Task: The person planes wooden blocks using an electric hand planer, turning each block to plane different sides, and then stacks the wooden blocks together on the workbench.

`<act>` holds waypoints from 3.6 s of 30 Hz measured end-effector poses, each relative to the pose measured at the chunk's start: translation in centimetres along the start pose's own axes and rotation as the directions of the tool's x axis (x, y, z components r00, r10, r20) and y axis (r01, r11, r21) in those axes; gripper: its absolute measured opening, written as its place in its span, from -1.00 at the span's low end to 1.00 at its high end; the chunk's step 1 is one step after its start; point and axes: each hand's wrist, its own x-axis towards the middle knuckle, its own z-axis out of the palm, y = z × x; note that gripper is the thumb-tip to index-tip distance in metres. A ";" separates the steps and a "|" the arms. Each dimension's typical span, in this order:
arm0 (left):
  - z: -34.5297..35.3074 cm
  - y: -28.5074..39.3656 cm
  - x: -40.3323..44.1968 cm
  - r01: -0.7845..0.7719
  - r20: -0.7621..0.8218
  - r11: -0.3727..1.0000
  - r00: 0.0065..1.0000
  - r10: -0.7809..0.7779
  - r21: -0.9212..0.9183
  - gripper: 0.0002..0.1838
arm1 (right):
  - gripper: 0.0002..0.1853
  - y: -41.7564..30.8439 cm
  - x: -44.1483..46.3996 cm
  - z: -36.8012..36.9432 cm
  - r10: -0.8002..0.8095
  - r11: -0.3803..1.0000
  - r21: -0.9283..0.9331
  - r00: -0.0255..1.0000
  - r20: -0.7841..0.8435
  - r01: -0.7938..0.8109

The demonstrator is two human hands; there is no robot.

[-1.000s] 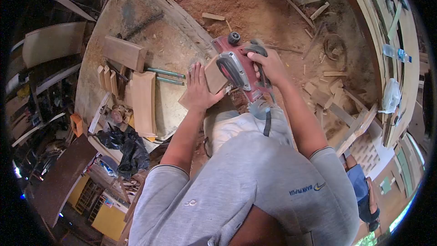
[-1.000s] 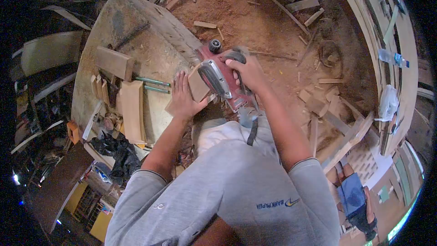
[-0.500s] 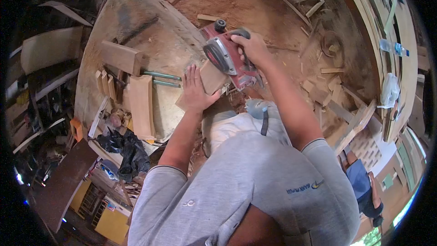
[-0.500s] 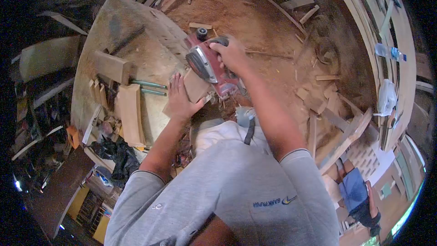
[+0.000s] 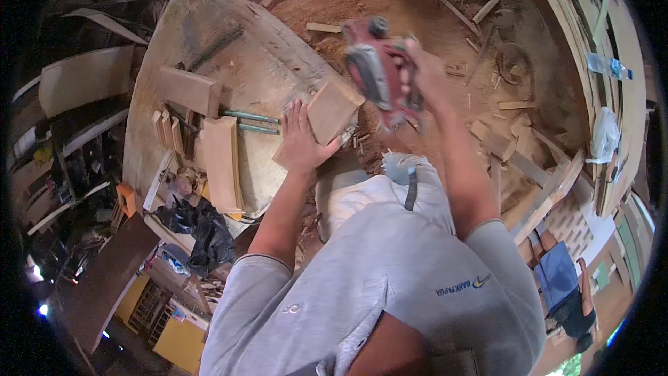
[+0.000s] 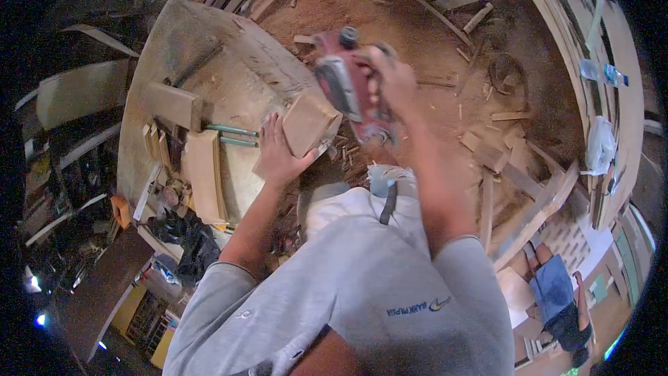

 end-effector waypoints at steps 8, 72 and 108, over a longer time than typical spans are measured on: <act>0.8 -0.4 0.1 -0.021 -0.024 1.000 0.999 0.021 0.016 0.40 | -0.30 2.7 -7.1 -6.5 0.122 0.970 -0.226 0.981 0.153 -0.085; 0.5 -0.4 0.4 -0.010 0.012 1.000 1.000 0.010 0.014 0.39 | -0.36 2.2 -6.7 -5.4 0.212 0.965 -0.201 0.949 0.234 -0.166; 0.2 -0.2 0.6 0.030 0.051 1.000 0.998 -0.031 0.008 0.38 | -0.57 -1.2 2.1 7.0 0.077 0.995 -0.074 0.982 0.175 -0.065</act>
